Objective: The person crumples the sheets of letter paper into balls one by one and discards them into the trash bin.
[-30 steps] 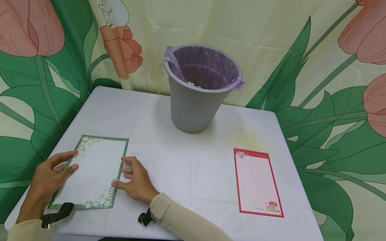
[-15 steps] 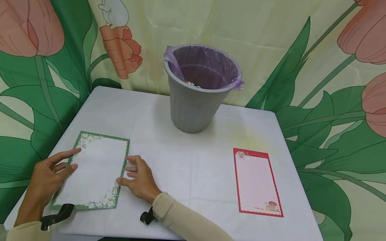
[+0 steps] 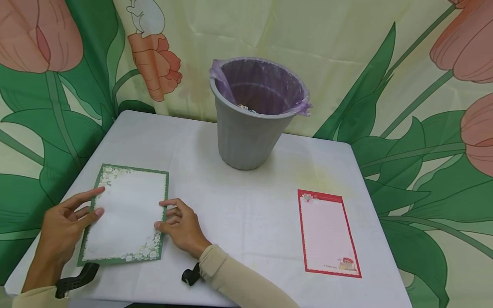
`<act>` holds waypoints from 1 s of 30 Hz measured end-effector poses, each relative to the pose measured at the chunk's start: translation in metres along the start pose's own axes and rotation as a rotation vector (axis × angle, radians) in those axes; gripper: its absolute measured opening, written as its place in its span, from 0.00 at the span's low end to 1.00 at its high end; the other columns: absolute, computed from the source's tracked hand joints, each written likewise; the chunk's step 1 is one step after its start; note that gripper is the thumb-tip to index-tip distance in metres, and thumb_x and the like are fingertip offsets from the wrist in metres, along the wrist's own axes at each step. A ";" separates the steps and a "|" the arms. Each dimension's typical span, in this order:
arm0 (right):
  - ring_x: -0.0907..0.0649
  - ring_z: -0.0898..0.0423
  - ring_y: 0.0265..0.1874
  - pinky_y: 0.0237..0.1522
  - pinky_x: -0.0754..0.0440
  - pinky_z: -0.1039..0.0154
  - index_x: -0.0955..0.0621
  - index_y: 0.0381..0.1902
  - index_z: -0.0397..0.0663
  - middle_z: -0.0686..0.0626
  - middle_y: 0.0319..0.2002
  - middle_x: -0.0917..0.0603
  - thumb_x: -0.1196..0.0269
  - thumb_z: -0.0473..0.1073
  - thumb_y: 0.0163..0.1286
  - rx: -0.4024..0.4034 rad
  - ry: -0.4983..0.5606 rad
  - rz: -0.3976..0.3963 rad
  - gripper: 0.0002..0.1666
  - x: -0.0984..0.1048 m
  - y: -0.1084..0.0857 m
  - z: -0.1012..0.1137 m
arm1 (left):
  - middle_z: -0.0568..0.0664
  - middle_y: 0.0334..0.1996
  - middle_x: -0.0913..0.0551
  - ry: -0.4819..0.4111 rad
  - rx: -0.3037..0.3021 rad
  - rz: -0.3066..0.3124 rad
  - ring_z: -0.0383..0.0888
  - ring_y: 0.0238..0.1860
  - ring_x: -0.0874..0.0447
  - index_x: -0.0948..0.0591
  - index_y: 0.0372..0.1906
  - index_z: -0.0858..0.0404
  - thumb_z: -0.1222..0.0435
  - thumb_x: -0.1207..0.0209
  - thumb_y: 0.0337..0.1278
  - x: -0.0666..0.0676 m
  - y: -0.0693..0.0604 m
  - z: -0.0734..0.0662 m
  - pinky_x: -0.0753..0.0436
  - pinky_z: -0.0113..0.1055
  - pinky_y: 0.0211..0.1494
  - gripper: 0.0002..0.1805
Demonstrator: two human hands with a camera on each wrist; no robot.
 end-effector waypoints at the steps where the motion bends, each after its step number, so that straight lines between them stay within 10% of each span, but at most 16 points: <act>1: 0.14 0.68 0.39 0.48 0.15 0.73 0.20 0.66 0.64 0.53 0.52 0.17 0.26 0.37 0.70 0.002 0.015 0.003 0.30 0.001 0.000 0.000 | 0.29 0.62 0.23 -0.007 0.009 -0.006 0.24 0.43 0.11 0.22 0.74 0.61 0.77 0.32 0.65 -0.001 0.000 0.001 0.12 0.26 0.33 0.32; 13: 0.17 0.66 0.32 0.34 0.20 0.75 0.17 0.63 0.49 0.50 0.40 0.14 0.30 0.31 0.72 0.047 0.097 -0.019 0.24 0.031 -0.006 0.007 | 0.35 0.68 0.24 -0.143 -0.111 0.115 0.29 0.51 0.10 0.24 0.73 0.69 0.81 0.36 0.66 -0.035 -0.004 -0.009 0.15 0.18 0.50 0.32; 23: 0.16 0.64 0.33 0.40 0.19 0.71 0.16 0.61 0.55 0.43 0.46 0.11 0.29 0.33 0.71 0.109 -0.054 0.042 0.23 0.063 -0.021 0.021 | 0.39 0.72 0.27 0.057 -0.100 0.147 0.24 0.52 0.12 0.24 0.74 0.66 0.73 0.34 0.69 -0.063 -0.002 -0.012 0.14 0.20 0.49 0.30; 30: 0.14 0.62 0.33 0.37 0.14 0.67 0.13 0.54 0.54 0.45 0.50 0.11 0.27 0.38 0.71 0.005 -0.040 0.036 0.16 0.086 -0.036 0.007 | 0.39 0.69 0.24 0.118 -0.080 0.087 0.24 0.50 0.12 0.22 0.73 0.64 0.72 0.31 0.67 -0.087 -0.001 -0.014 0.14 0.20 0.48 0.30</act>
Point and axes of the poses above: each hand's wrist, its own y-axis towards the middle knuckle, its own x-axis out of the back of the hand, z = x × y, the point moved 10 cm from there along y, towards the middle knuckle
